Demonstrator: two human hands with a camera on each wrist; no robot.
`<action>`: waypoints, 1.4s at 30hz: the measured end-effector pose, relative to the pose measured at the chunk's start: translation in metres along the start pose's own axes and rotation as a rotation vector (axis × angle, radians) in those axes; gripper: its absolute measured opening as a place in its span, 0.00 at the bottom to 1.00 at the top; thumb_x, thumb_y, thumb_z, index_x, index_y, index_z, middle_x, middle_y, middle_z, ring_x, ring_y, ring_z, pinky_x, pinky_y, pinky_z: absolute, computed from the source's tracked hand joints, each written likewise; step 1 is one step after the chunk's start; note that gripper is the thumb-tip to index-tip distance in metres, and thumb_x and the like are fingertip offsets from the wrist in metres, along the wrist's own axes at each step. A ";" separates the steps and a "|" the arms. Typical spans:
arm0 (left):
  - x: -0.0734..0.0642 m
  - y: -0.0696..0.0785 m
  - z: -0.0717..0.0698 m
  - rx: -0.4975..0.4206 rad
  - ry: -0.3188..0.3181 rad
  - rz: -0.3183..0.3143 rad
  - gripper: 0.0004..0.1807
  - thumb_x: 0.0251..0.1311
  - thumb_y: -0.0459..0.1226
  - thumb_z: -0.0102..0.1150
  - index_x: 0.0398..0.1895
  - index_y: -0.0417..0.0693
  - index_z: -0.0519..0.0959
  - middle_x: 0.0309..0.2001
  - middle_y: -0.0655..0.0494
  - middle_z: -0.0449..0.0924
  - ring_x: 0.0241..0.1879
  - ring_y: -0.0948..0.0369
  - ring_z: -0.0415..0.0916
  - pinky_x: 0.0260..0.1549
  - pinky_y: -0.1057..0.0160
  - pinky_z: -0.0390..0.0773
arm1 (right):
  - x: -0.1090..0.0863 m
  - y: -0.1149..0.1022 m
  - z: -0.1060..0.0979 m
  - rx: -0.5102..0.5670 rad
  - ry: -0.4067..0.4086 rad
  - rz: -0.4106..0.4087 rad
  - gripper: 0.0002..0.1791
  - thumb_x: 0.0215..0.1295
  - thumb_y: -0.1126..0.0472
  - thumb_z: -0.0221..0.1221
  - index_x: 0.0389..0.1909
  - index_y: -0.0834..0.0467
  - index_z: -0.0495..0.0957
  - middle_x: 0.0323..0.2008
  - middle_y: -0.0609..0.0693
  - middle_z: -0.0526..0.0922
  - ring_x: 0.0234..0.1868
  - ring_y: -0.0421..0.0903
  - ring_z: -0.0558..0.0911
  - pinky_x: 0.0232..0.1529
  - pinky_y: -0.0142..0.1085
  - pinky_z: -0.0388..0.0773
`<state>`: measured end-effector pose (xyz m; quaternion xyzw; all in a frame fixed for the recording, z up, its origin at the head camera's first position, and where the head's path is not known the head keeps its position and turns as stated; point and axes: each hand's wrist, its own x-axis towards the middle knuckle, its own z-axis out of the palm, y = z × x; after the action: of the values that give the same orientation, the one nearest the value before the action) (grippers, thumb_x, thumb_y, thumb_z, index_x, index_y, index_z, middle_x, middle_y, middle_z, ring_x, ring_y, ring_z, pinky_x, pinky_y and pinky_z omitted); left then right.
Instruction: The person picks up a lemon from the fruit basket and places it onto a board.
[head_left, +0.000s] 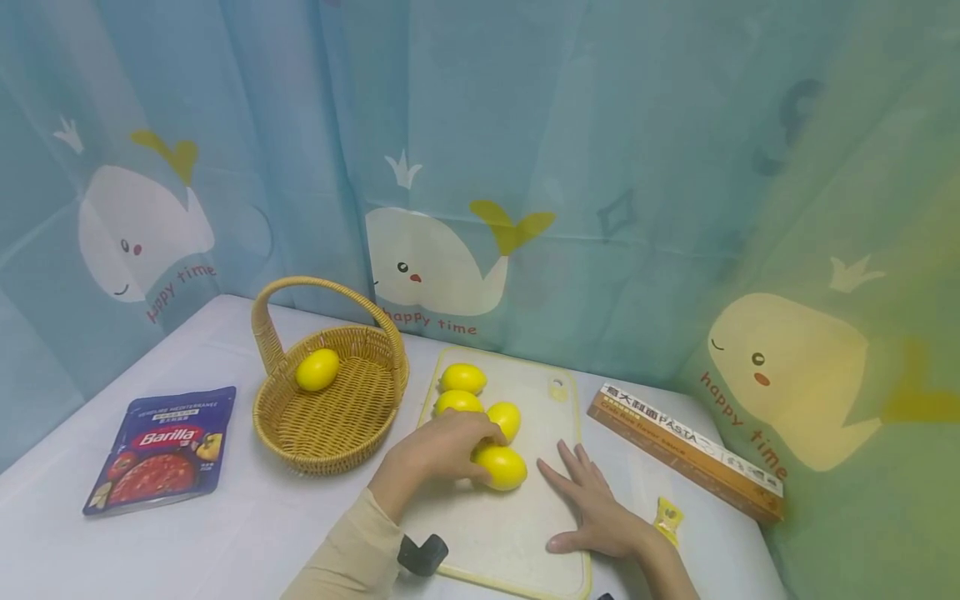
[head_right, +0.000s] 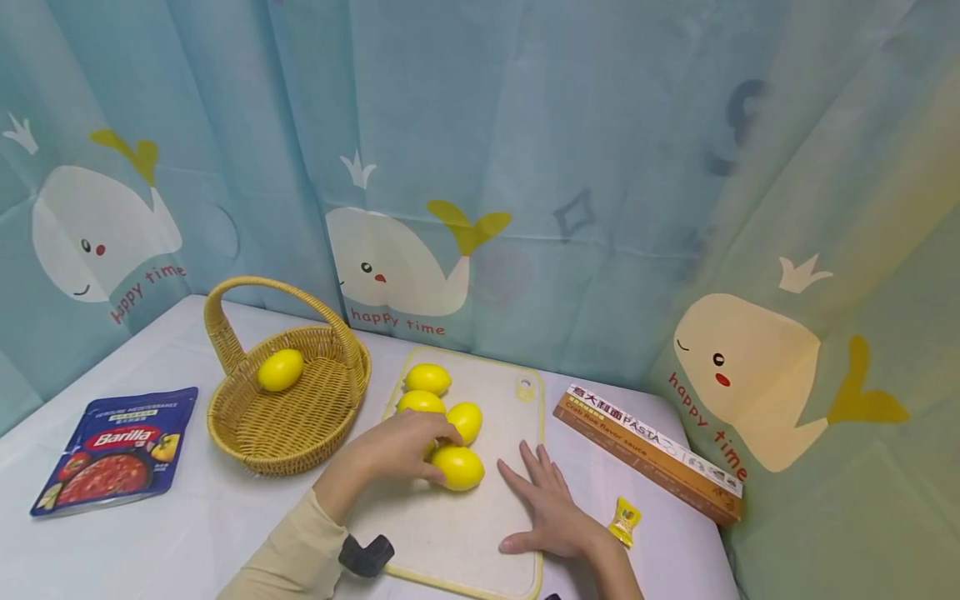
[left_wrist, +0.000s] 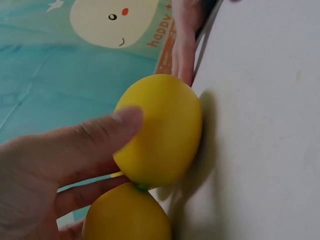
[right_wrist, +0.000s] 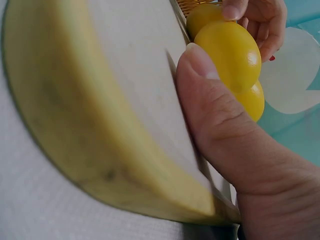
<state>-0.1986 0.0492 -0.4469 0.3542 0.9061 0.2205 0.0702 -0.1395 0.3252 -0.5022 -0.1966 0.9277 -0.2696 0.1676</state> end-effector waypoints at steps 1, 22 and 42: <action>0.000 -0.001 0.000 -0.004 0.006 -0.001 0.23 0.47 0.46 0.71 0.49 0.57 0.80 0.48 0.66 0.81 0.49 0.66 0.75 0.56 0.63 0.73 | 0.000 0.000 0.000 0.000 0.000 0.000 0.56 0.43 0.38 0.69 0.73 0.48 0.53 0.76 0.59 0.32 0.73 0.66 0.27 0.68 0.66 0.29; 0.036 0.011 0.019 0.098 0.294 -0.201 0.17 0.55 0.45 0.65 0.47 0.51 0.81 0.39 0.58 0.78 0.40 0.60 0.76 0.43 0.61 0.79 | -0.002 -0.002 0.000 -0.011 0.006 0.001 0.55 0.43 0.37 0.68 0.73 0.48 0.55 0.75 0.60 0.33 0.73 0.66 0.29 0.68 0.65 0.31; 0.049 0.007 0.023 -0.035 0.189 -0.107 0.21 0.57 0.41 0.64 0.55 0.51 0.78 0.55 0.58 0.77 0.59 0.59 0.72 0.64 0.59 0.68 | 0.000 -0.002 -0.001 -0.014 0.000 0.016 0.56 0.43 0.36 0.68 0.73 0.46 0.54 0.76 0.58 0.32 0.73 0.64 0.28 0.69 0.64 0.30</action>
<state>-0.2243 0.0950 -0.4628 0.2817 0.9222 0.2649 0.0021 -0.1391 0.3238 -0.5002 -0.1904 0.9311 -0.2619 0.1681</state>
